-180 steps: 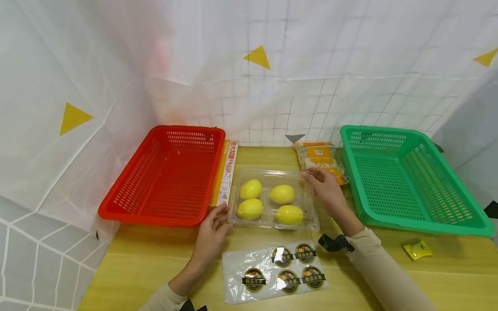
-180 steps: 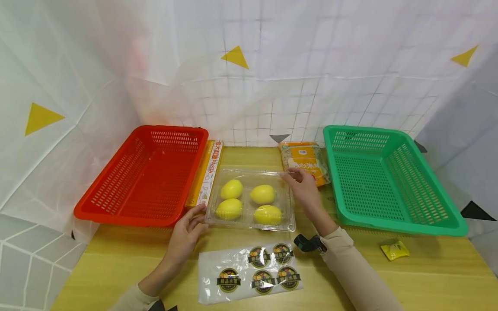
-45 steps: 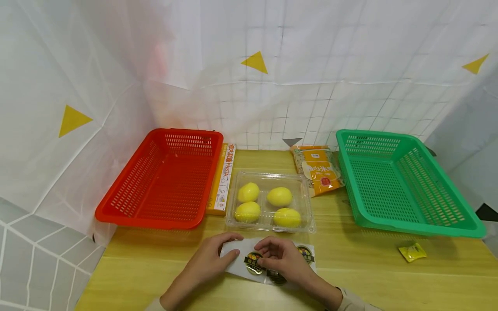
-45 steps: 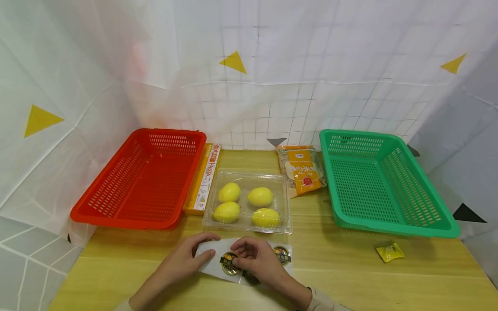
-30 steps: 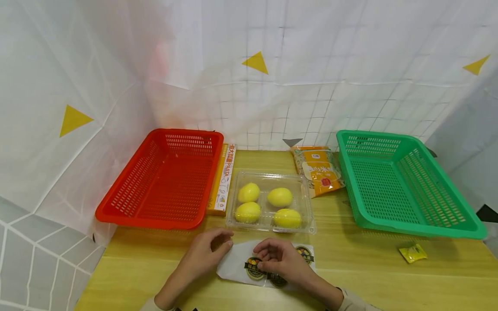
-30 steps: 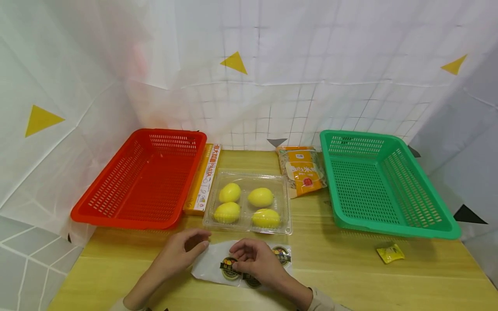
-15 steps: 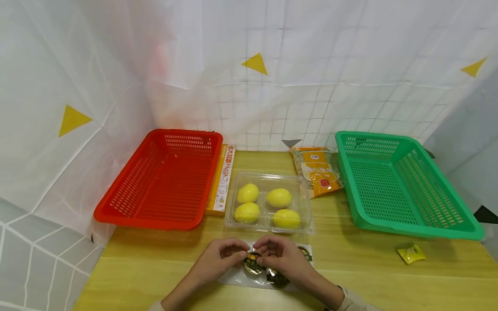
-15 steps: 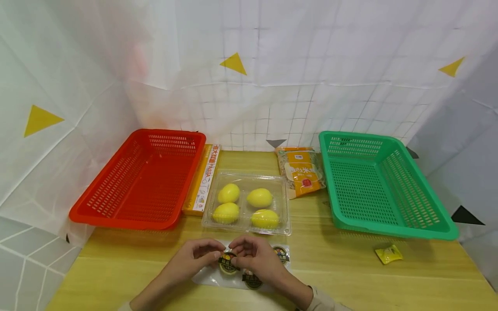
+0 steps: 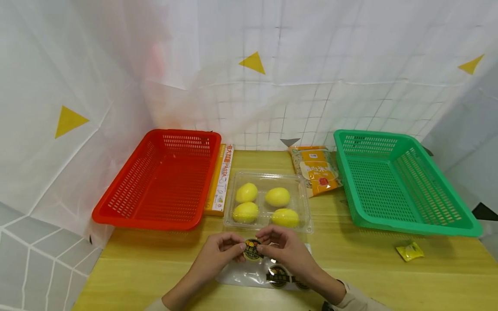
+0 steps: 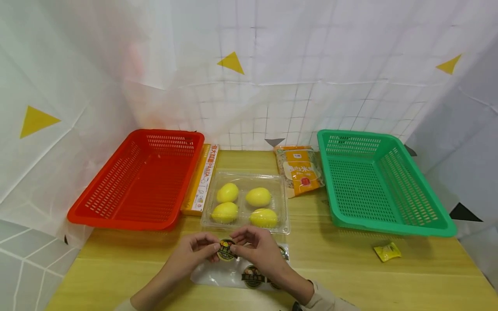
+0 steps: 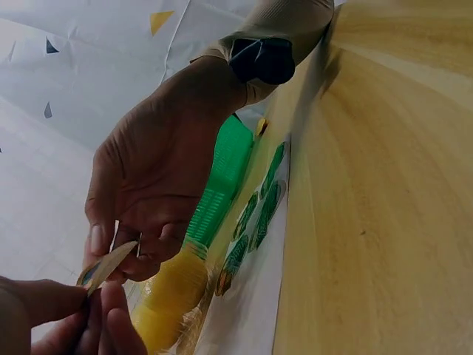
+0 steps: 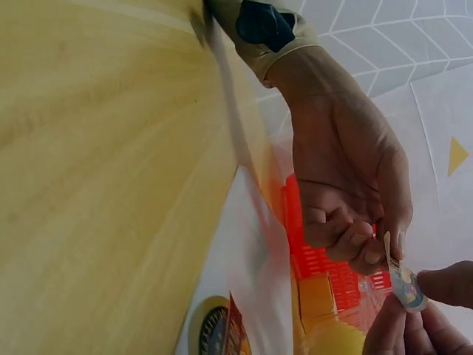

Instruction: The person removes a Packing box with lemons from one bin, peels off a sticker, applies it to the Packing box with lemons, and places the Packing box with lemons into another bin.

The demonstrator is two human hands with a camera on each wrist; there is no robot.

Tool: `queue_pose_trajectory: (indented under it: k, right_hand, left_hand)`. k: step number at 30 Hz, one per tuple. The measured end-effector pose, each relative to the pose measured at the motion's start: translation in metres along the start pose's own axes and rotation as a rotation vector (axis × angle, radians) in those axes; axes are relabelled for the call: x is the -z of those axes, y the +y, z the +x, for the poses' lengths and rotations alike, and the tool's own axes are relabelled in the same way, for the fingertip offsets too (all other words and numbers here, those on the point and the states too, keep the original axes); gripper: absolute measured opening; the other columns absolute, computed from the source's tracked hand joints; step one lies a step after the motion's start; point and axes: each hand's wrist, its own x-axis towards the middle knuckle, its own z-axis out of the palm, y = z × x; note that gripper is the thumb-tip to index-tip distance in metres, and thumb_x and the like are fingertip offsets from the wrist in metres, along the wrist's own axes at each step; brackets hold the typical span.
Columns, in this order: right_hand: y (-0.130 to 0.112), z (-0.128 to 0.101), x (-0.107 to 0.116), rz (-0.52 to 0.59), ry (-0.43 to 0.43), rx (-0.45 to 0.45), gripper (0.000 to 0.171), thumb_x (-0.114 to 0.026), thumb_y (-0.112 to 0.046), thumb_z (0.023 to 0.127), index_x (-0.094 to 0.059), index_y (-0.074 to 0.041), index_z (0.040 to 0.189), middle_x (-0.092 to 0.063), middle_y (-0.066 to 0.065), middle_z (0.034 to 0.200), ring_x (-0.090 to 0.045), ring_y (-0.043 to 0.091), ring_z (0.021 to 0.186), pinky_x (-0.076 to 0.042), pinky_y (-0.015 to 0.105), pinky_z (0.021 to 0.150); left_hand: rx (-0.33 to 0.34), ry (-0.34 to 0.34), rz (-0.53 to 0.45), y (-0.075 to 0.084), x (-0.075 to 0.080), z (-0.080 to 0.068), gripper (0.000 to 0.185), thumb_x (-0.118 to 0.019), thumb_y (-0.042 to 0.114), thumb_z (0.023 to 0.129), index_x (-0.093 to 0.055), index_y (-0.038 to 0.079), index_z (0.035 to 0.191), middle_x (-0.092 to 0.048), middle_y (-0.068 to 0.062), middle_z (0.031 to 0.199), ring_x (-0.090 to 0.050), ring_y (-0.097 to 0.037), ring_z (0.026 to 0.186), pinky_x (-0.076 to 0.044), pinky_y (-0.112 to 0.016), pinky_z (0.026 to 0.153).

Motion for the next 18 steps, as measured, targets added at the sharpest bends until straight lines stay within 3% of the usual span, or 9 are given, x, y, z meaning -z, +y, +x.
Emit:
queue_pose_trajectory:
  k: [9,13,18]
  right_hand:
    - [-0.007,0.001,0.002,-0.009,0.06,-0.008,0.014,-0.072,-0.005,0.097,-0.069,0.003,0.107,-0.067,0.016,0.09,-0.065,0.022,0.075,-0.058,0.033,0.061]
    - [-0.013,0.003,0.005,0.006,0.092,-0.035,0.014,-0.072,-0.009,0.098,-0.069,0.002,0.107,-0.067,0.016,0.09,-0.064,0.021,0.074,-0.057,0.032,0.062]
    - [-0.018,0.008,0.01,-0.006,0.123,0.018,0.013,-0.072,-0.01,0.099,-0.072,-0.001,0.107,-0.069,0.017,0.09,-0.064,0.024,0.074,-0.058,0.036,0.065]
  left_hand:
    - [-0.01,0.08,-0.039,0.01,-0.001,0.004,0.017,-0.071,0.006,0.099,-0.069,-0.009,0.106,-0.073,-0.017,0.094,-0.072,-0.02,0.078,-0.061,-0.033,0.076]
    - [-0.034,0.078,-0.018,0.015,-0.002,0.007,0.017,-0.071,0.007,0.099,-0.07,-0.007,0.107,-0.072,-0.018,0.096,-0.072,-0.022,0.079,-0.061,-0.034,0.076]
    - [-0.089,0.074,0.008,0.024,-0.003,0.013,0.016,-0.07,0.009,0.1,-0.071,-0.005,0.107,-0.072,-0.017,0.094,-0.072,-0.028,0.08,-0.061,-0.036,0.077]
